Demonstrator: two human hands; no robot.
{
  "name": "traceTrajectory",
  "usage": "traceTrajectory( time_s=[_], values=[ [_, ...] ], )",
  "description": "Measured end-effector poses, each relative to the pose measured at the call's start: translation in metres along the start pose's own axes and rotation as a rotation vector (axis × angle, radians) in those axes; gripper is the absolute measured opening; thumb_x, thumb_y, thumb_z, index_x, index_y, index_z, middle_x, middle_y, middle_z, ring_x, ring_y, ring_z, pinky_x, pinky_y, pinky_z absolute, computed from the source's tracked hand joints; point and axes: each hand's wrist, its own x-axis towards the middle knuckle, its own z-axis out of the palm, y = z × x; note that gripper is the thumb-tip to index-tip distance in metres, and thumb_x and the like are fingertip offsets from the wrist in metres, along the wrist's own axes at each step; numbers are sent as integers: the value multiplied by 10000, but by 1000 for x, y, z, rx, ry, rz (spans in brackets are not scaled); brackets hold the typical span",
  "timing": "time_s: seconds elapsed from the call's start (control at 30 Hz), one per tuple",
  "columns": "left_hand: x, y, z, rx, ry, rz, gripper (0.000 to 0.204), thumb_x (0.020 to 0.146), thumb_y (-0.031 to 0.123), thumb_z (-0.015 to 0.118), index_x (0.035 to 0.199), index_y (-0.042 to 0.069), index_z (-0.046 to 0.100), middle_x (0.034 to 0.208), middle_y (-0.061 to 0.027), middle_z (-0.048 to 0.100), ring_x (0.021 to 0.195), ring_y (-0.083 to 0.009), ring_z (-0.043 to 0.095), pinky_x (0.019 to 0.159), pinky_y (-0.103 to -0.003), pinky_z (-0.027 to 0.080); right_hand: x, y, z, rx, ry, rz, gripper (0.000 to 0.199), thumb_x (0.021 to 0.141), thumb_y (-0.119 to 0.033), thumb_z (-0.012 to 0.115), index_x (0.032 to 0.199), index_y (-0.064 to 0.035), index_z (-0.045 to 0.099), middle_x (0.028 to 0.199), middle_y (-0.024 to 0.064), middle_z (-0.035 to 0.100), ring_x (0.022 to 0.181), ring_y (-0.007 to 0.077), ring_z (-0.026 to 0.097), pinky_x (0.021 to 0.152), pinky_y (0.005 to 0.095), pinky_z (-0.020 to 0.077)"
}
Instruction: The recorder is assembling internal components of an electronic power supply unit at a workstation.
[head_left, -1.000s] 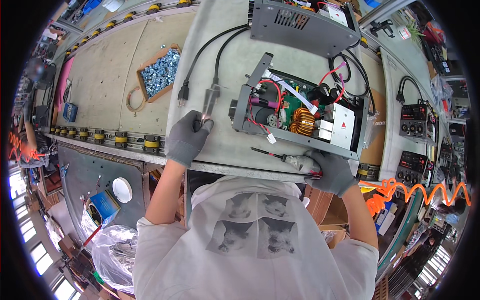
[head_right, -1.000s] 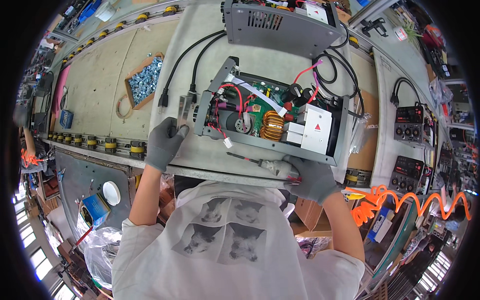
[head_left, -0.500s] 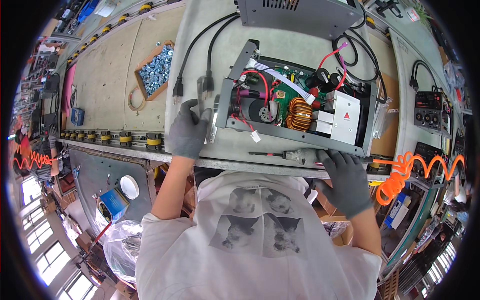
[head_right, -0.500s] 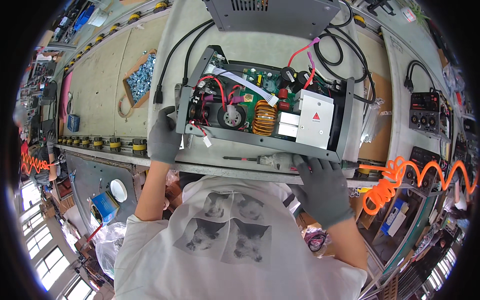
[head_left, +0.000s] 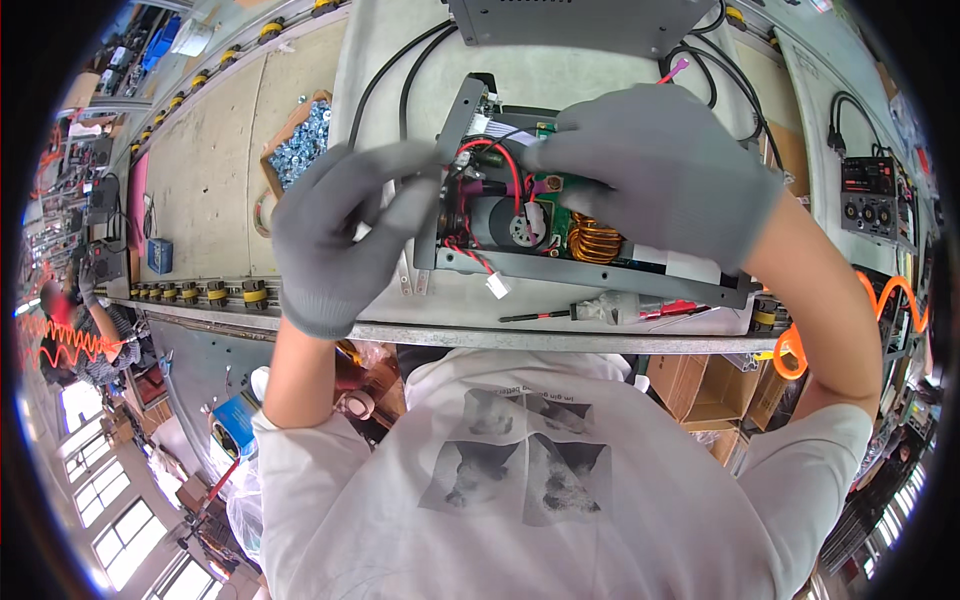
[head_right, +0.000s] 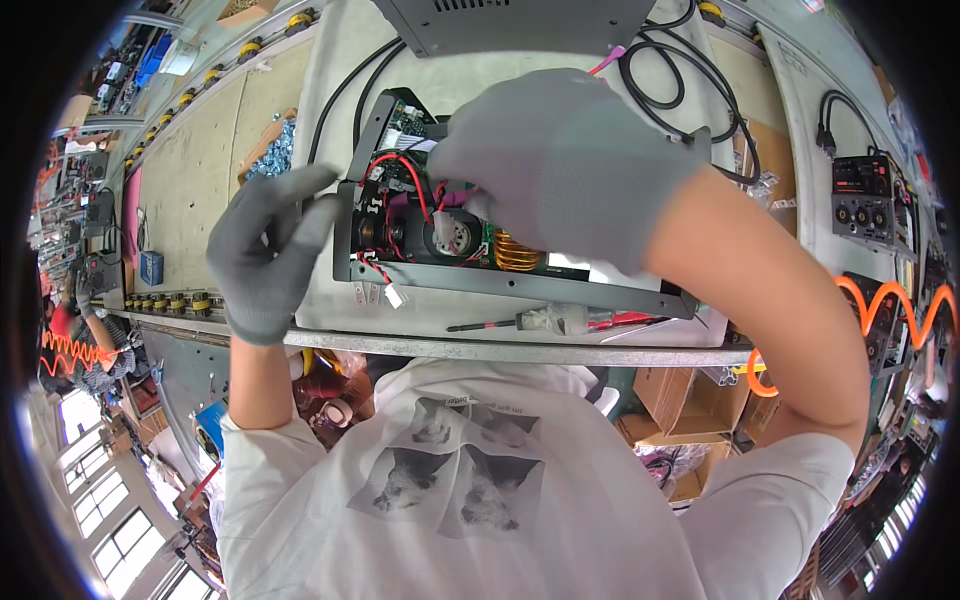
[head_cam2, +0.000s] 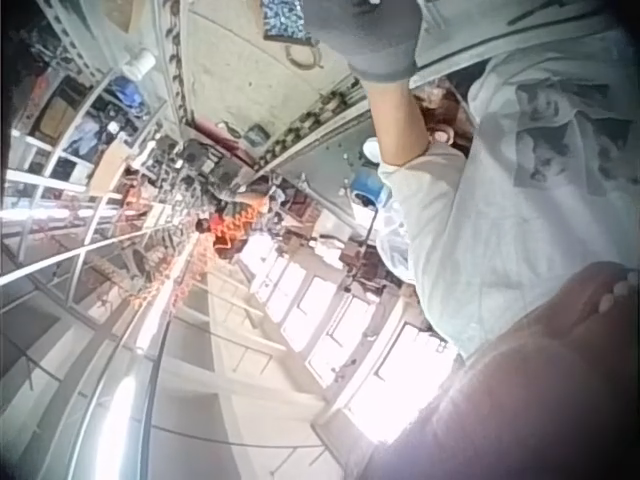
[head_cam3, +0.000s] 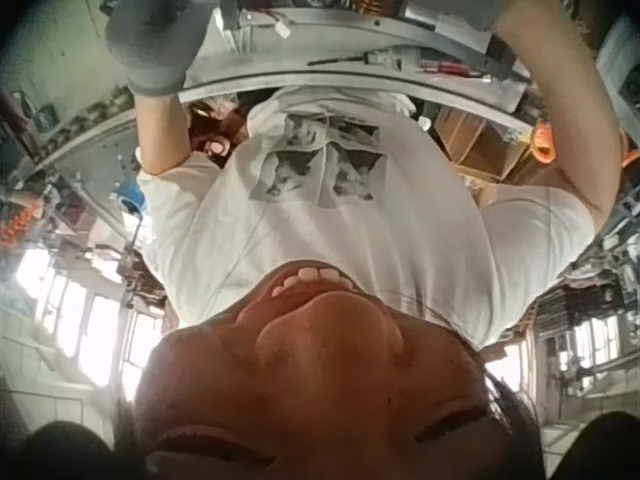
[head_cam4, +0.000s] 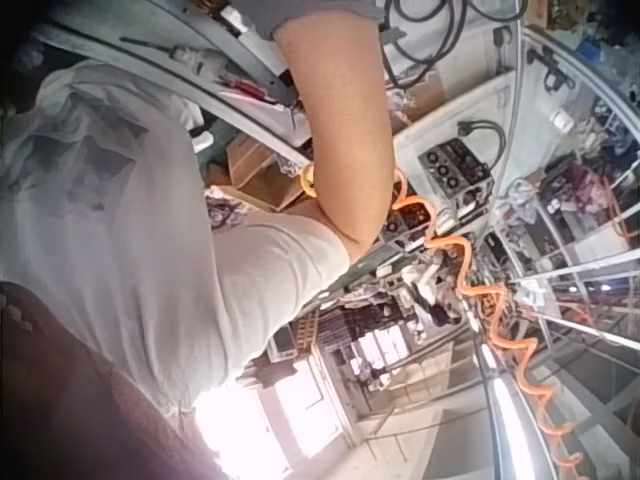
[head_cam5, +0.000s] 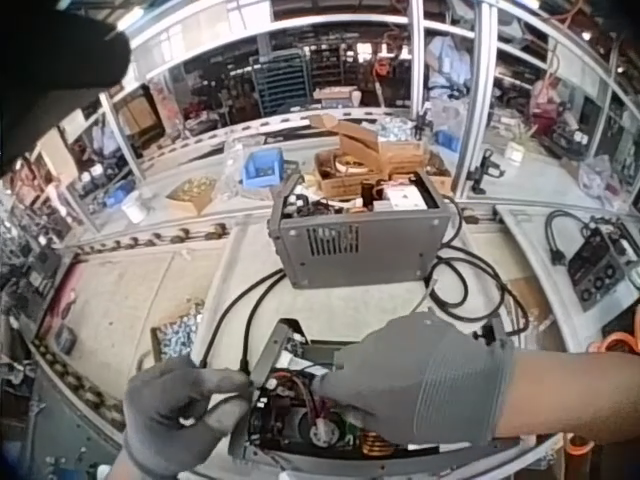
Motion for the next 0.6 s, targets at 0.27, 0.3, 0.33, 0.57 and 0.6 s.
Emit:
traceTrajectory(
  time_s=[0.27, 0.3, 0.33, 0.57, 0.6],
  values=[
    [57, 10, 30, 325, -312, 362, 228, 763, 119, 753, 980, 137, 685, 780, -71, 605, 691, -246, 614, 643, -331, 488, 29, 23, 25, 43, -261, 246, 230, 848, -266, 679, 996, -105, 752, 920, 163, 708, 884, 341, 687, 810, 425, 545],
    [57, 10, 31, 330, -317, 354, 228, 763, 119, 753, 980, 137, 685, 780, -71, 605, 691, -246, 614, 643, -331, 488, 27, 31, 28, 52, -263, 241, 230, 848, -266, 679, 996, -105, 752, 920, 163, 708, 884, 341, 687, 810, 425, 545],
    [57, 10, 34, 284, -305, 362, 218, 750, 146, 754, 956, 131, 686, 804, -77, 620, 710, -256, 627, 637, -354, 491, 26, 37, 31, 138, -206, 229, 205, 798, -191, 685, 969, -95, 744, 882, 154, 695, 851, 339, 672, 775, 431, 535],
    [23, 4, 31, -108, -88, 213, 313, 707, 220, 873, 853, 51, 654, 752, -28, 554, 569, -110, 453, 529, -257, 373, 18, 24, 39, 177, -177, 87, 253, 699, -103, 709, 949, -72, 731, 857, 125, 653, 841, 328, 643, 746, 431, 518],
    [14, 2, 32, -97, -11, 219, 444, 672, 290, 910, 892, 32, 624, 741, 3, 515, 572, -80, 402, 529, -241, 339, 18, 22, 37, 213, -209, 66, 304, 670, -134, 729, 967, -68, 724, 884, 130, 647, 863, 332, 640, 755, 435, 516]
  ],
)
